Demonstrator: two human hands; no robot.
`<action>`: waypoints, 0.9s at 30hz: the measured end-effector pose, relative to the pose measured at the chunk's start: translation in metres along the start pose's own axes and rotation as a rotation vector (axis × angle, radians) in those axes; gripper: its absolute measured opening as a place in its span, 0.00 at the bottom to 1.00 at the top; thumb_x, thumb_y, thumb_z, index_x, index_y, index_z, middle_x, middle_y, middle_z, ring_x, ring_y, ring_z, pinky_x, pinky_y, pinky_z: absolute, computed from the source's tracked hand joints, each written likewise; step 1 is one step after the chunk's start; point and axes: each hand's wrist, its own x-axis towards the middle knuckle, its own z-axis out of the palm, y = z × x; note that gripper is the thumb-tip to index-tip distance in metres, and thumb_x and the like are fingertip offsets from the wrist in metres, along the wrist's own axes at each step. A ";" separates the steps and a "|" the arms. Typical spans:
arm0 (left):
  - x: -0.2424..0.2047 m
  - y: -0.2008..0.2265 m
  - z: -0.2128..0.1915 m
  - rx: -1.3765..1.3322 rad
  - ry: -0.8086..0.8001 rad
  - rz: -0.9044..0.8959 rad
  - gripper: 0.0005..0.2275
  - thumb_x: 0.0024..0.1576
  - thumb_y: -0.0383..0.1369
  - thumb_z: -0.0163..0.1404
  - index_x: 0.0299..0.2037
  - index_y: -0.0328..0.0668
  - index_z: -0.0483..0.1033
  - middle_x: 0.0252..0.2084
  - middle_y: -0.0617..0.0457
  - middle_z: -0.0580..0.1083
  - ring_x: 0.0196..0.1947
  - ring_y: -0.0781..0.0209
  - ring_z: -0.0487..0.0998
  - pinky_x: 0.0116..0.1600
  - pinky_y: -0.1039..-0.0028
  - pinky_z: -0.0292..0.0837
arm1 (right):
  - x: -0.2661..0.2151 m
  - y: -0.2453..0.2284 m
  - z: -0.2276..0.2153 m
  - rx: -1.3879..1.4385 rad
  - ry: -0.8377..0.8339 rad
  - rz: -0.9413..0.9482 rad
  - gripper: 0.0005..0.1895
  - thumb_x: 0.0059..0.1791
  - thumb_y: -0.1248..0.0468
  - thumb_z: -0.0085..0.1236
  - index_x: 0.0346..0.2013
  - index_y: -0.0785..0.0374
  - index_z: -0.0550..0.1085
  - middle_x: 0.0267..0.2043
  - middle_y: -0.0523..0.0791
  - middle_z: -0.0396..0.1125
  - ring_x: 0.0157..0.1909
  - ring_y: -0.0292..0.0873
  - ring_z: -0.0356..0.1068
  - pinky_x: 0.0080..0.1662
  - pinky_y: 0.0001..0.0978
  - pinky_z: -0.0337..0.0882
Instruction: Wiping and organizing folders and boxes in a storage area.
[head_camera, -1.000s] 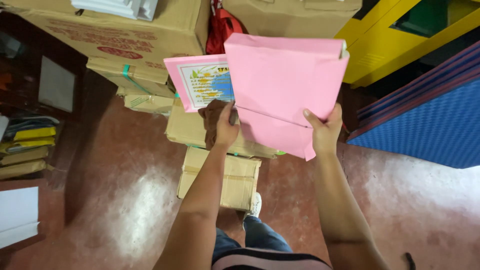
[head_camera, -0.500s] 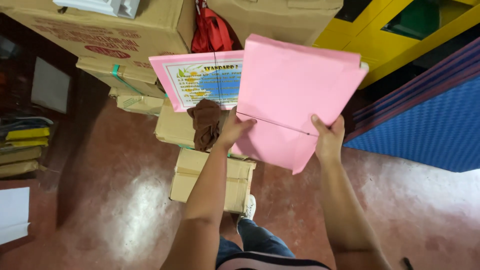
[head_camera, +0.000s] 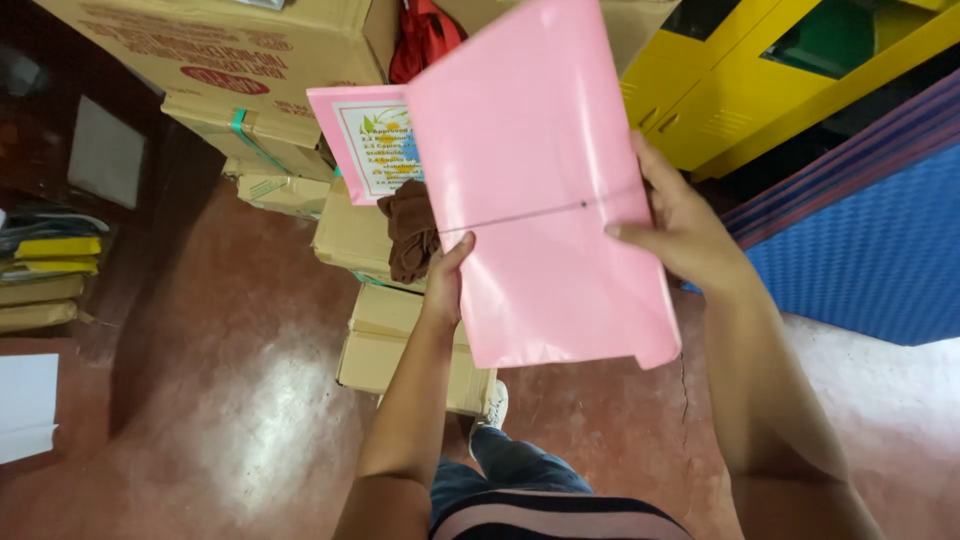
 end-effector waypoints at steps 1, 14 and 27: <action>-0.004 0.007 0.001 0.000 0.003 0.000 0.26 0.51 0.39 0.66 0.56 0.35 0.74 0.44 0.44 0.78 0.44 0.50 0.82 0.53 0.58 0.77 | -0.008 -0.008 0.008 0.002 -0.003 0.001 0.54 0.42 0.73 0.63 0.78 0.54 0.47 0.80 0.52 0.45 0.74 0.53 0.55 0.66 0.51 0.61; -0.045 0.091 -0.001 0.701 0.129 0.185 0.29 0.47 0.41 0.69 0.57 0.41 0.71 0.47 0.40 0.75 0.49 0.46 0.76 0.53 0.58 0.73 | -0.046 0.058 0.079 -0.397 0.336 0.227 0.59 0.38 0.57 0.70 0.78 0.48 0.45 0.78 0.52 0.50 0.76 0.58 0.51 0.73 0.48 0.51; -0.090 0.222 -0.031 1.158 -0.213 0.305 0.48 0.49 0.35 0.64 0.74 0.32 0.41 0.63 0.21 0.65 0.62 0.23 0.69 0.62 0.44 0.73 | -0.054 0.027 0.160 -0.439 0.474 0.110 0.33 0.54 0.63 0.51 0.76 0.50 0.58 0.70 0.62 0.59 0.72 0.61 0.56 0.70 0.50 0.57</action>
